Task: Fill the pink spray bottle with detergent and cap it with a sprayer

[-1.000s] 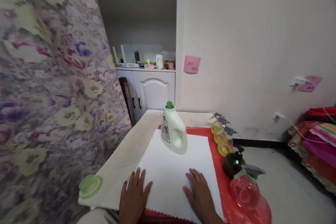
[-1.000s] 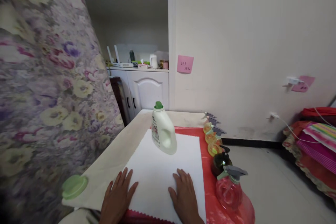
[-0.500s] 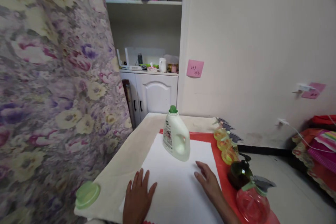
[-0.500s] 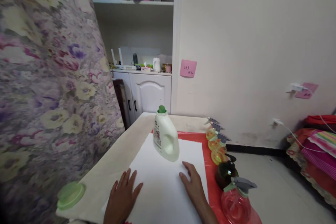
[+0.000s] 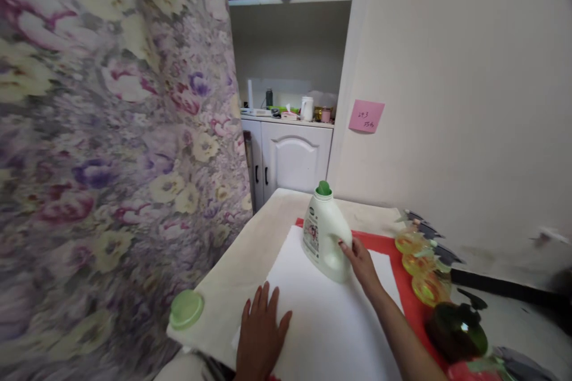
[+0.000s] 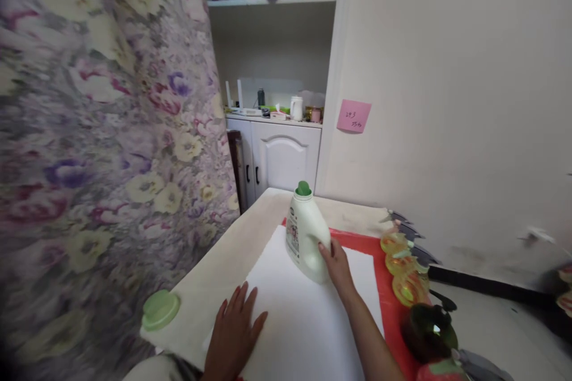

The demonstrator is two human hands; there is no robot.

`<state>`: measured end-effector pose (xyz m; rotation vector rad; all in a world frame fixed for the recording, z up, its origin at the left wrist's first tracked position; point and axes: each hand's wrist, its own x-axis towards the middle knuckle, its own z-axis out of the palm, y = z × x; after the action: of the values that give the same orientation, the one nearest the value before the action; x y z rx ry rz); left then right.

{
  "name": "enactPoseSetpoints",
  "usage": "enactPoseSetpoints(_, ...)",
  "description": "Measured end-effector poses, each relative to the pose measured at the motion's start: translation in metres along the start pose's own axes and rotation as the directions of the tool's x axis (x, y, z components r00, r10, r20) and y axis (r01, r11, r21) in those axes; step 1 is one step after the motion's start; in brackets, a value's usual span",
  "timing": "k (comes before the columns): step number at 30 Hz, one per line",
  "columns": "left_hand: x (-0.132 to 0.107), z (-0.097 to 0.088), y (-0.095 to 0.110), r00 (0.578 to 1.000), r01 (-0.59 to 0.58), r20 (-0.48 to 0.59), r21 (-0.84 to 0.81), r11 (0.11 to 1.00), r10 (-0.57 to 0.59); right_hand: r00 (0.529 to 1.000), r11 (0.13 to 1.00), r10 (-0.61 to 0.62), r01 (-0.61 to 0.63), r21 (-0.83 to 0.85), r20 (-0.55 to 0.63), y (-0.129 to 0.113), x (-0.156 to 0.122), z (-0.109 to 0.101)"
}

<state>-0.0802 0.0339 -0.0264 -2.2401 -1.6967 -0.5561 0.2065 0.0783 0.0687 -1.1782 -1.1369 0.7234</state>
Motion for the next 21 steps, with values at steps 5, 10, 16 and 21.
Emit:
enactPoseSetpoints(5,-0.003,-0.003,0.002,1.000,0.004,-0.002,-0.006,1.000,-0.004,0.993,0.993,0.051,-0.062,0.099,0.107,-0.008,0.007,0.008)
enactPoseSetpoints(10,-0.003,-0.006,0.001,1.000,0.010,-0.003,-0.013,1.000,-0.011,0.990,0.980,0.061,-0.084,0.178,0.130,-0.029,-0.002,0.030)
enactPoseSetpoints(16,0.000,-0.008,0.002,1.000,0.020,0.009,-0.043,0.999,-0.020,0.995,0.964,0.084,-0.093,0.249,0.046,-0.053,-0.044,0.040)
enactPoseSetpoints(21,0.002,-0.011,0.002,1.000,0.007,0.010,-0.051,0.999,-0.007,0.995,0.971,0.090,-0.079,0.225,-0.043,-0.059,-0.083,0.038)
